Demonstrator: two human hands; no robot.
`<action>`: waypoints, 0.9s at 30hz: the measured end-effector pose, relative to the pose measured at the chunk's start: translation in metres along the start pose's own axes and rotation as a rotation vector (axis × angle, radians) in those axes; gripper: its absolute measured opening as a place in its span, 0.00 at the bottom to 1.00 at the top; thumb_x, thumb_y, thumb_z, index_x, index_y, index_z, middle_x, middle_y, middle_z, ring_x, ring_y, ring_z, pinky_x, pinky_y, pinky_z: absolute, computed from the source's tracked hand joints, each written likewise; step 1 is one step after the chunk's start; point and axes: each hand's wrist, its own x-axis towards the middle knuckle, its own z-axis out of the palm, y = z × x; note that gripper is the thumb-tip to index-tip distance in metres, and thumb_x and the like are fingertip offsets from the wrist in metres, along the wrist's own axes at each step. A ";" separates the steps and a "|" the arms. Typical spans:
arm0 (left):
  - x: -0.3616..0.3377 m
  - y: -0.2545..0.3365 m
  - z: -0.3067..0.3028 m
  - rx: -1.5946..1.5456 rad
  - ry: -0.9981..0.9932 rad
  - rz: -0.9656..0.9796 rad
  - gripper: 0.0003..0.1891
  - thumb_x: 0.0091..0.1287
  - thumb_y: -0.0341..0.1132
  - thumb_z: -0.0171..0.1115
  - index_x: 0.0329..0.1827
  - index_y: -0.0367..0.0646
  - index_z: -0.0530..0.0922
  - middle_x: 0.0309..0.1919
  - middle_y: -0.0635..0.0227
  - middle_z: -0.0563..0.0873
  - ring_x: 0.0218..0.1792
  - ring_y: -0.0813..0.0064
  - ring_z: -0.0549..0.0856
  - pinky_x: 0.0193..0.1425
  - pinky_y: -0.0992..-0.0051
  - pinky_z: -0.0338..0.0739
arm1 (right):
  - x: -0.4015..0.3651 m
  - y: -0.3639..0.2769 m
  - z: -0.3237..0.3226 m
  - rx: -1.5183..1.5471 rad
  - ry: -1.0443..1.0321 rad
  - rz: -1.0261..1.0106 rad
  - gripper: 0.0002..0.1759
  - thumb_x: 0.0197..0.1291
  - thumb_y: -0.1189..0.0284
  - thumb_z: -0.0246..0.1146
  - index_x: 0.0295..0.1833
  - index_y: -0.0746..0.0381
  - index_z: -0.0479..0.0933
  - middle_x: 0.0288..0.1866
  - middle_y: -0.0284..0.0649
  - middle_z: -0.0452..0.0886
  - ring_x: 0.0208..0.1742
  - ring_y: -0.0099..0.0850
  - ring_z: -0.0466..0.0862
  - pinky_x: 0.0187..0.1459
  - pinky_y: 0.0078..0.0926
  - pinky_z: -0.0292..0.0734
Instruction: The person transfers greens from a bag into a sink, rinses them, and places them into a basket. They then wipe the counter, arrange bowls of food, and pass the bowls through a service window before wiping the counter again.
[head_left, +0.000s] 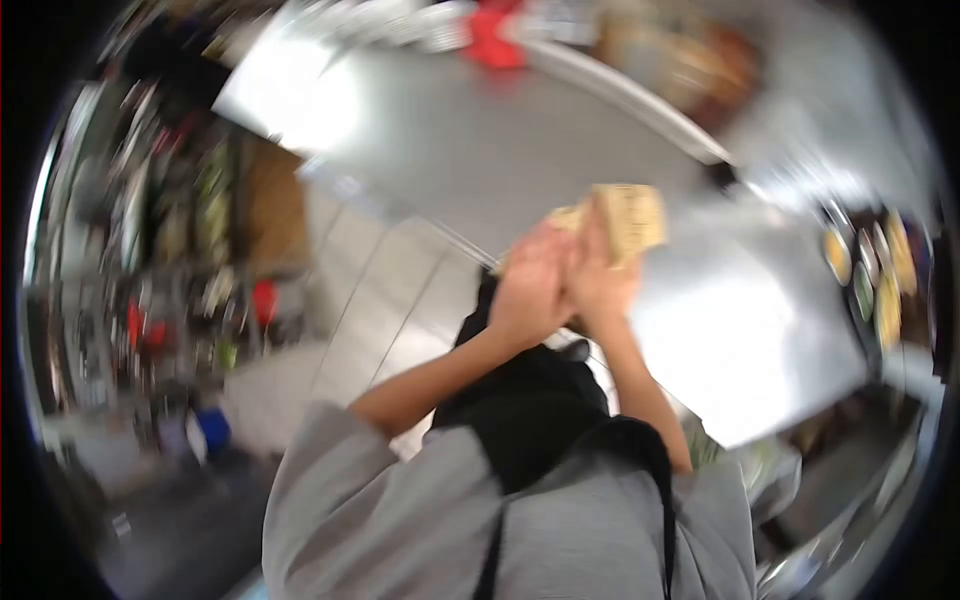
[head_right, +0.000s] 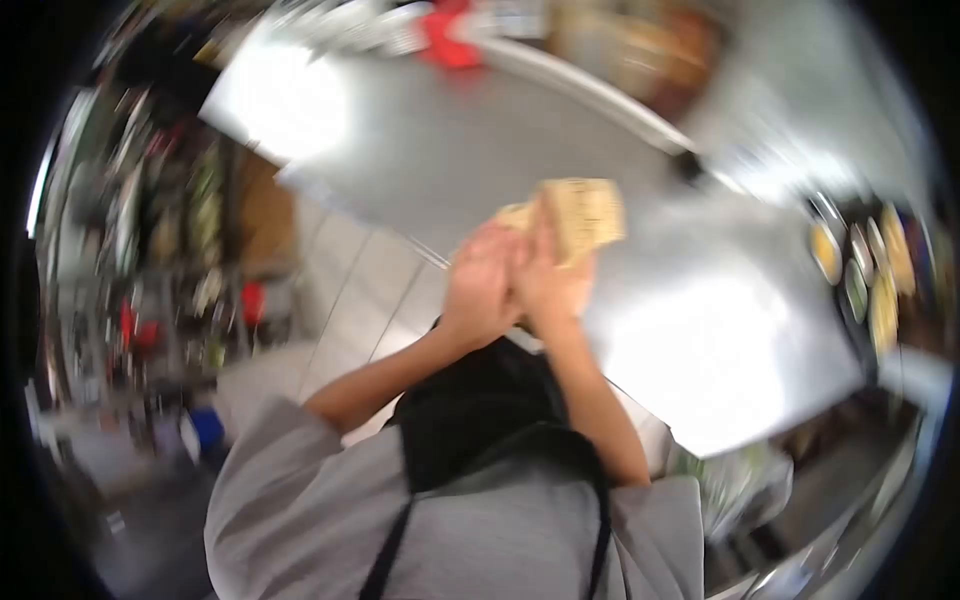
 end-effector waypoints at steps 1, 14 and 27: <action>-0.007 0.027 0.011 0.132 -0.058 0.029 0.36 0.59 0.49 0.50 0.63 0.28 0.58 0.61 0.40 0.62 0.63 0.45 0.60 0.65 0.53 0.52 | -0.017 0.020 -0.015 0.005 0.053 0.033 0.31 0.59 0.53 0.48 0.68 0.49 0.56 0.67 0.44 0.60 0.68 0.45 0.56 0.67 0.38 0.48; 0.069 0.149 0.093 0.156 -0.283 0.287 0.38 0.56 0.45 0.52 0.65 0.30 0.53 0.65 0.46 0.56 0.67 0.53 0.55 0.70 0.61 0.47 | -0.009 0.177 -0.079 0.061 0.321 0.161 0.29 0.56 0.60 0.50 0.64 0.57 0.60 0.57 0.50 0.70 0.61 0.47 0.65 0.61 0.41 0.58; 0.078 0.299 0.179 0.134 -0.438 0.726 0.39 0.58 0.48 0.49 0.66 0.28 0.49 0.66 0.44 0.52 0.68 0.52 0.51 0.70 0.59 0.44 | -0.098 0.328 -0.145 -0.114 0.592 0.590 0.30 0.56 0.56 0.52 0.63 0.57 0.63 0.59 0.47 0.69 0.62 0.42 0.65 0.63 0.40 0.53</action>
